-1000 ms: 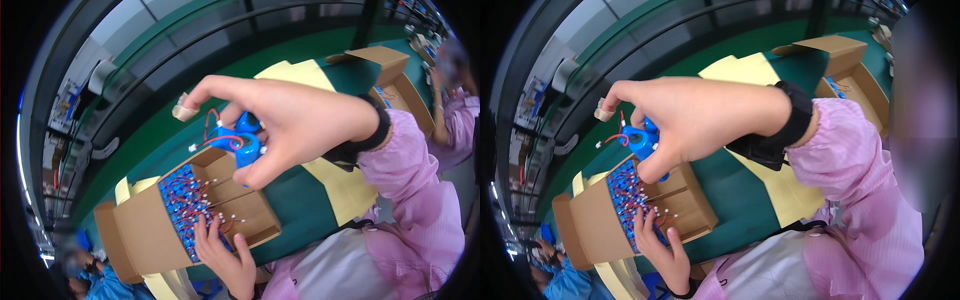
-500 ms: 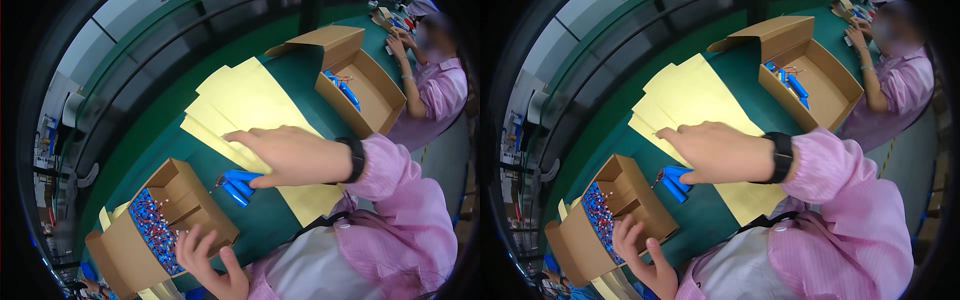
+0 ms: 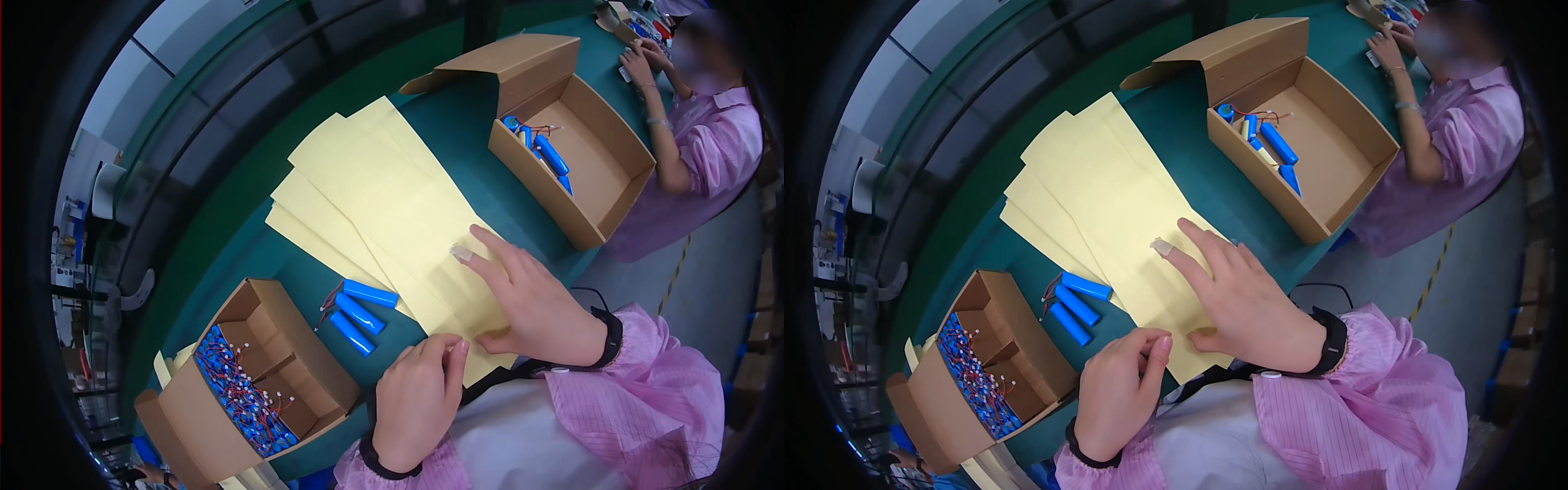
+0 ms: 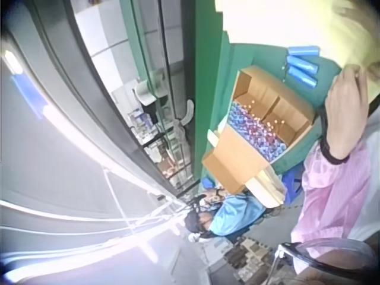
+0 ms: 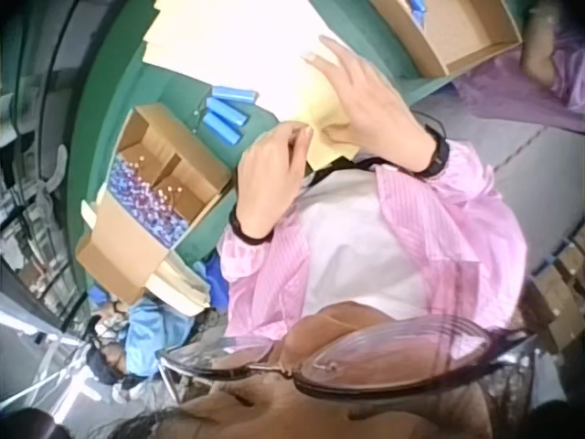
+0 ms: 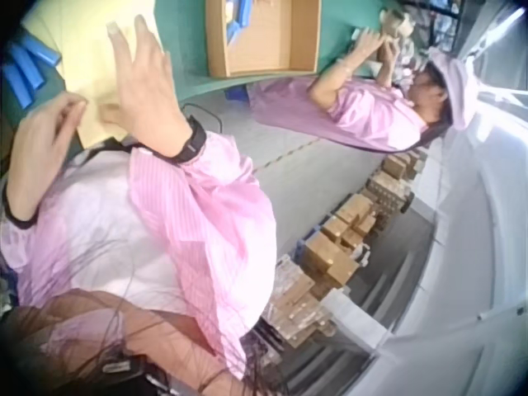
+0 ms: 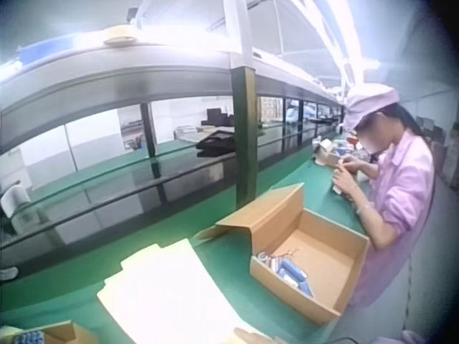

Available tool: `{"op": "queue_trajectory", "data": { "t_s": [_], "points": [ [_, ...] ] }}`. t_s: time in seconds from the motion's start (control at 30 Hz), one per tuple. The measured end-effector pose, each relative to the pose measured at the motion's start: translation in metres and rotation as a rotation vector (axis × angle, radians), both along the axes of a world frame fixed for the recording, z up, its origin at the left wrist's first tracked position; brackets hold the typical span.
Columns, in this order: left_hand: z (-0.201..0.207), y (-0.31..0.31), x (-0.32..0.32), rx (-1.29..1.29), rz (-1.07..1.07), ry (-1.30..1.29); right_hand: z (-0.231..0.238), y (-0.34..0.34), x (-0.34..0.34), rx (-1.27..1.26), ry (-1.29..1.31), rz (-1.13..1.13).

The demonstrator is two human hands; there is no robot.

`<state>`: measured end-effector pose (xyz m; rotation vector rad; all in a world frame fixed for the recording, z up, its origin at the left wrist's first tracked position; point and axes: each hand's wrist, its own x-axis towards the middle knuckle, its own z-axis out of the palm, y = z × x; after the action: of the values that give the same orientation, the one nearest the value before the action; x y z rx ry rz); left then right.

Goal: Assembling LED display modules into plastic housings and preparing battery cells with adhesive strips.

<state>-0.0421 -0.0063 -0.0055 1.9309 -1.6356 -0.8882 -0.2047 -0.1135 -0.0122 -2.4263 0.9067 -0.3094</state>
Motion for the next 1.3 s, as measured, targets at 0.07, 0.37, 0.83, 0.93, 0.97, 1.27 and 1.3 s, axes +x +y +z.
{"op": "queue_trajectory", "data": {
  "t_s": [0.07, 0.37, 0.83, 0.93, 0.97, 1.27, 1.3],
  "points": [
    [0.000, -0.003, 0.000, 0.063, 0.005, 0.004, 0.009, -0.004, -0.003, 0.102, -0.031, -0.040],
    [-0.006, -0.018, -0.005, 0.237, -0.049, -0.024, 0.004, -0.009, -0.014, 0.108, -0.085, -0.014],
    [-0.004, -0.007, 0.008, 0.234, 0.265, 0.508, 0.007, -0.024, -0.026, 0.844, -0.988, -0.315],
    [0.003, -0.004, 0.014, 0.197, 0.306, 0.679, 0.006, -0.021, -0.026, 0.754, -0.869, -0.328],
    [0.006, -0.003, 0.016, 0.176, 0.313, 0.791, 0.008, -0.023, -0.028, 0.754, -0.870, -0.327],
    [0.009, -0.012, -0.004, 0.040, 0.376, 0.920, 0.011, -0.016, -0.013, 0.000, -0.495, 0.263],
    [0.009, -0.012, -0.005, 0.021, 0.386, 0.968, 0.011, -0.016, -0.012, 0.014, -0.469, 0.275]
  ]
}}
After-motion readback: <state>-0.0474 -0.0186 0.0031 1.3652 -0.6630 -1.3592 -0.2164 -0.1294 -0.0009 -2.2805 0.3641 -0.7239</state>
